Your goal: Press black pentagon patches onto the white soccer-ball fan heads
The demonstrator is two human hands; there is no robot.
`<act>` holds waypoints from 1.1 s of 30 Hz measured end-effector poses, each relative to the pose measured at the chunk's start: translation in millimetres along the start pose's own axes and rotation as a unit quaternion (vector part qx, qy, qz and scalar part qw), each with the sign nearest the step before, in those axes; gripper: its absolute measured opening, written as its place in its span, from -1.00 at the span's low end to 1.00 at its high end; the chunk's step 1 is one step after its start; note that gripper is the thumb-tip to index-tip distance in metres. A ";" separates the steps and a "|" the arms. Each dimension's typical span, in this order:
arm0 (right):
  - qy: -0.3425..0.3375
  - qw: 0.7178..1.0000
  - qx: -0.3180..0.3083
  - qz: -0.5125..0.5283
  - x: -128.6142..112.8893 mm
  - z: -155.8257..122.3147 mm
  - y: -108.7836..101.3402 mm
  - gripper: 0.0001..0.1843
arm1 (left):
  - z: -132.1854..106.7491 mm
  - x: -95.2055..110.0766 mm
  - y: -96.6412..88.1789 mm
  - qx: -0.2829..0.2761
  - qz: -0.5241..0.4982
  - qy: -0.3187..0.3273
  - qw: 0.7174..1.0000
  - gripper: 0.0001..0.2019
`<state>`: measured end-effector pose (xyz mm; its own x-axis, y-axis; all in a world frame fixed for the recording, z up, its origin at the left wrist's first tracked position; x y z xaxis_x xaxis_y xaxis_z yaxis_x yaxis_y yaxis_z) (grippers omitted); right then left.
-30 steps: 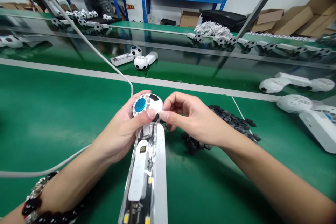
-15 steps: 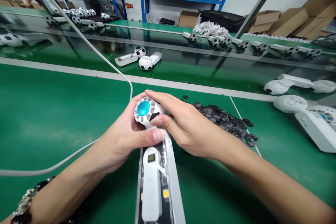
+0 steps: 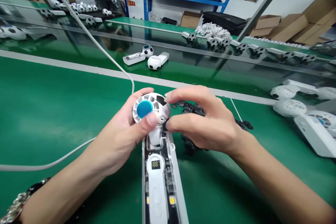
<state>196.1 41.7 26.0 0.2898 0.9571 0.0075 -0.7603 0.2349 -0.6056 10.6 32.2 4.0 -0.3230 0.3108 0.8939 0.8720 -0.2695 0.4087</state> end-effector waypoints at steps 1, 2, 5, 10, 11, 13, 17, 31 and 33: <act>-0.003 1.000 0.010 -0.008 -0.1 -0.1 -1.4 -0.81 | 0.1 0.3 0.0 0.012 -0.008 0.001 1.000 -0.47; 0.002 1.000 0.017 -0.009 -0.1 -0.2 -2.4 -0.84 | 0.2 0.5 0.0 0.020 -0.013 0.001 1.000 -0.53; 0.009 1.000 0.021 -0.013 0.0 -0.4 -2.5 -0.87 | 0.4 0.6 0.3 0.030 -0.014 -0.001 0.999 -0.60; -0.009 0.999 -0.024 -0.035 -1.1 4.6 -1.5 -0.80 | 1.2 -0.3 -0.6 0.035 -0.016 0.007 0.999 -0.67; -0.018 0.998 -0.038 -0.044 -3.0 7.2 -2.8 -0.82 | 1.4 -0.1 -0.8 0.036 -0.020 0.013 0.999 -0.67; -0.031 0.993 -0.085 -0.080 -8.1 12.7 -5.9 -0.79 | 1.8 0.4 -1.2 0.039 -0.028 0.015 0.999 -0.66; -0.016 0.980 -0.145 -0.136 -15.5 17.7 -6.7 -0.63 | 3.4 -0.5 -0.5 0.046 -0.034 -0.019 0.998 -0.66; 0.200 0.963 -0.139 0.113 4.2 6.1 -0.1 -0.74 | -0.3 -5.1 -2.6 -0.010 -0.018 -0.075 0.997 -0.37; 0.217 0.960 -0.126 0.126 6.1 4.4 0.3 -0.70 | -0.4 -5.7 -2.0 -0.003 -0.012 -0.069 0.998 -0.37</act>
<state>195.1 48.3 29.4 0.3717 0.8047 -0.4630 -0.6884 -0.0957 -0.7190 10.5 30.6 -1.8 -0.2897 0.4389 0.8505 0.8625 -0.2655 0.4308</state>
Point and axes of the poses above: each hand's wrist, its own z-axis towards the middle knuckle, its own y-axis out of the palm, x = y × z, the point moved 2 cm from there along z, towards the middle knuckle, and after that the axes turned 4 degrees about -y, right-handed, at the moved point
